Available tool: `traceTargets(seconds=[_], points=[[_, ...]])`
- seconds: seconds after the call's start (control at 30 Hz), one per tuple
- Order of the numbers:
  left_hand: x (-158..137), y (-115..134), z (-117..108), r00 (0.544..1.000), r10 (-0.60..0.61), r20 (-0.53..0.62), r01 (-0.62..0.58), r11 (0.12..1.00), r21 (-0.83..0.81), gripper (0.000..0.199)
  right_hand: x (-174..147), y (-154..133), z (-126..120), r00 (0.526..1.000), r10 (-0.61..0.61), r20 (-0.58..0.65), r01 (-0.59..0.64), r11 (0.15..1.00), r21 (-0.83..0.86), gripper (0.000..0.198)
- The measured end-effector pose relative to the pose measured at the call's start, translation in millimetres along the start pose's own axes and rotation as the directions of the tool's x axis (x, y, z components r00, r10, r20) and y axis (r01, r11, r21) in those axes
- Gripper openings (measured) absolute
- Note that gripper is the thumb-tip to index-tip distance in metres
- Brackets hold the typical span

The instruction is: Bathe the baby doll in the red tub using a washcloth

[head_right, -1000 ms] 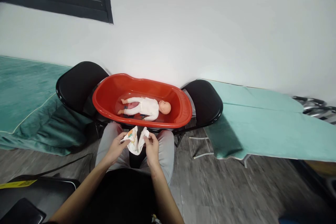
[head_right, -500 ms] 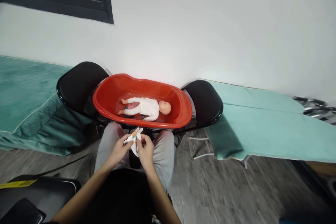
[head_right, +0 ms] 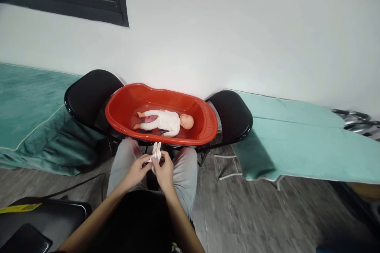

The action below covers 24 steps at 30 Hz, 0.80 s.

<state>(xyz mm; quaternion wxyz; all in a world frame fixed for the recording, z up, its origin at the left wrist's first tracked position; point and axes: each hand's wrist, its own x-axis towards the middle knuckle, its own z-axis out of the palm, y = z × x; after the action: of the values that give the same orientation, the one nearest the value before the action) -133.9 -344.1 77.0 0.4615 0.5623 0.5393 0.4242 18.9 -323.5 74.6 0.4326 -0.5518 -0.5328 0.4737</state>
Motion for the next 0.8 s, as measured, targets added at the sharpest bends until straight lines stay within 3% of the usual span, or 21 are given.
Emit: traceTargets(seconds=[0.13, 0.33, 0.5, 0.8], points=[[2, -11, 3, 0.997, -0.062, -0.044, 0.059, 0.996, -0.064, 0.057, 3, 6, -1, 1.000, -0.003, -0.008, 0.003, 1.000, 0.010, 0.045], [8, -23, 4, 0.962, -0.240, -0.130, 0.186, 0.925, -0.330, 0.075, 8, 14, -4, 0.998, 0.011, -0.067, -0.007, 0.998, 0.066, 0.044], [7, -14, 5, 0.941, -0.287, -0.180, 0.184, 0.878, -0.442, 0.066, 5, 8, -4, 0.997, -0.018, -0.070, 0.020, 0.999, 0.026, 0.042], [3, -8, 13, 0.954, -0.222, -0.202, 0.139, 0.923, -0.358, 0.052, -9, -3, 7, 0.984, -0.173, 0.051, 0.180, 0.966, -0.189, 0.036]])
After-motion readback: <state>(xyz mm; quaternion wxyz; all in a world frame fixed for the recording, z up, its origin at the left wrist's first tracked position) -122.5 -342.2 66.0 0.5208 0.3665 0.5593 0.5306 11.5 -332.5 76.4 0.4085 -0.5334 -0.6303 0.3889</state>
